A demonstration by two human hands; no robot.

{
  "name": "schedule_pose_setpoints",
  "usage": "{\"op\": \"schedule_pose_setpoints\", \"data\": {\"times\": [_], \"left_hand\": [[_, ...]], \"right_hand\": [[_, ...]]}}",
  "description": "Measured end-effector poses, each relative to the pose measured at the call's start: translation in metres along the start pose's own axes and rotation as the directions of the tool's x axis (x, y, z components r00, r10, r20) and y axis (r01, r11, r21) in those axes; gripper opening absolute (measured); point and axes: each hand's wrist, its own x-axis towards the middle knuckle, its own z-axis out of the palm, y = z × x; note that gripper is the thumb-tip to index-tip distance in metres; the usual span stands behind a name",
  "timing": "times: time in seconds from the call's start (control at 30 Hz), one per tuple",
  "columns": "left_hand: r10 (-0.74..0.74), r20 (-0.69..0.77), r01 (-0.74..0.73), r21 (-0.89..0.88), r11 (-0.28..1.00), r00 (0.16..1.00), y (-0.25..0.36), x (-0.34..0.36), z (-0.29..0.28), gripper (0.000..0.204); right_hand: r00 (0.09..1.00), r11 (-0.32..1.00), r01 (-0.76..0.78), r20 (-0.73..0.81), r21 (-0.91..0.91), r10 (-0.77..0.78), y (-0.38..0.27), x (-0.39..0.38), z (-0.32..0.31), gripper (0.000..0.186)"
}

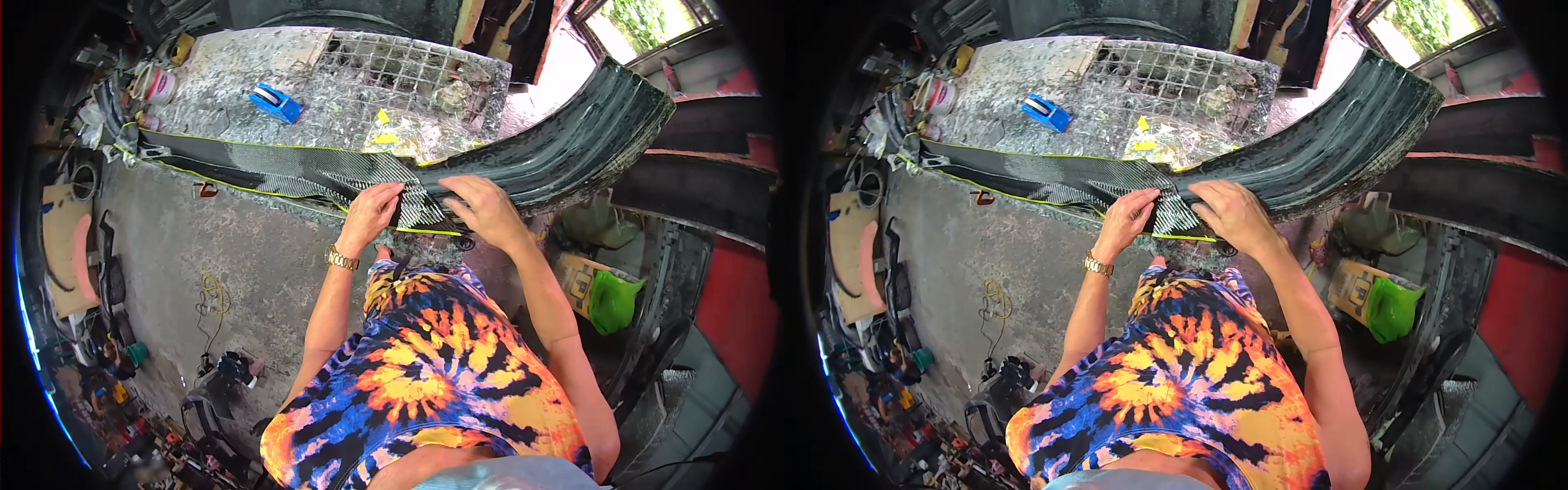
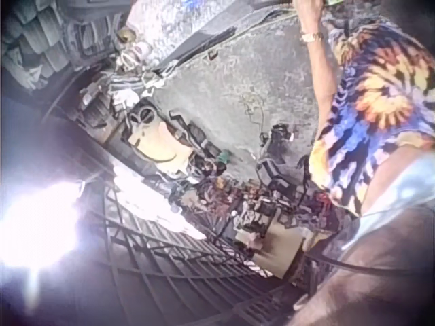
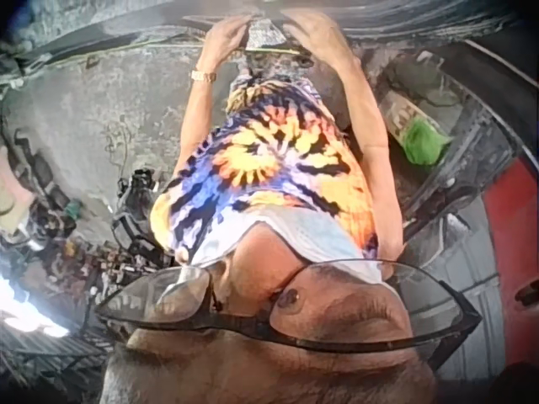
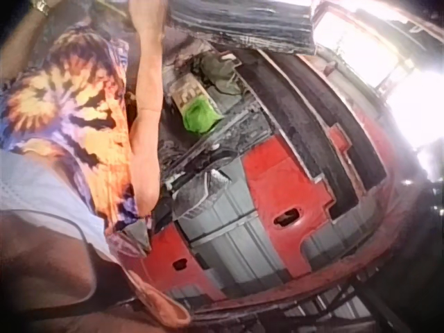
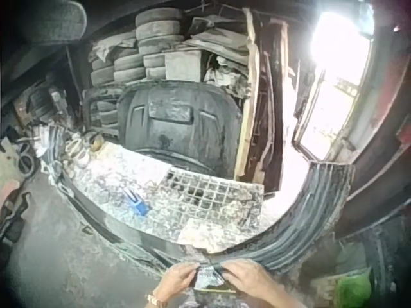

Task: The person trims a piece of carbon fiber material using shears and applies it along the edge of an automotive body component.

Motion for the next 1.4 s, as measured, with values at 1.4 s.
{"op": "schedule_pose_setpoints", "data": {"times": [1.4], "left_hand": [[-0.300,-0.177,0.341,0.646,0.683,0.937,-0.054,-0.007,0.008,0.052]], "right_hand": [[0.974,0.942,0.186,0.181,-0.278,-0.139,0.006,0.044,0.066,0.033]]}}
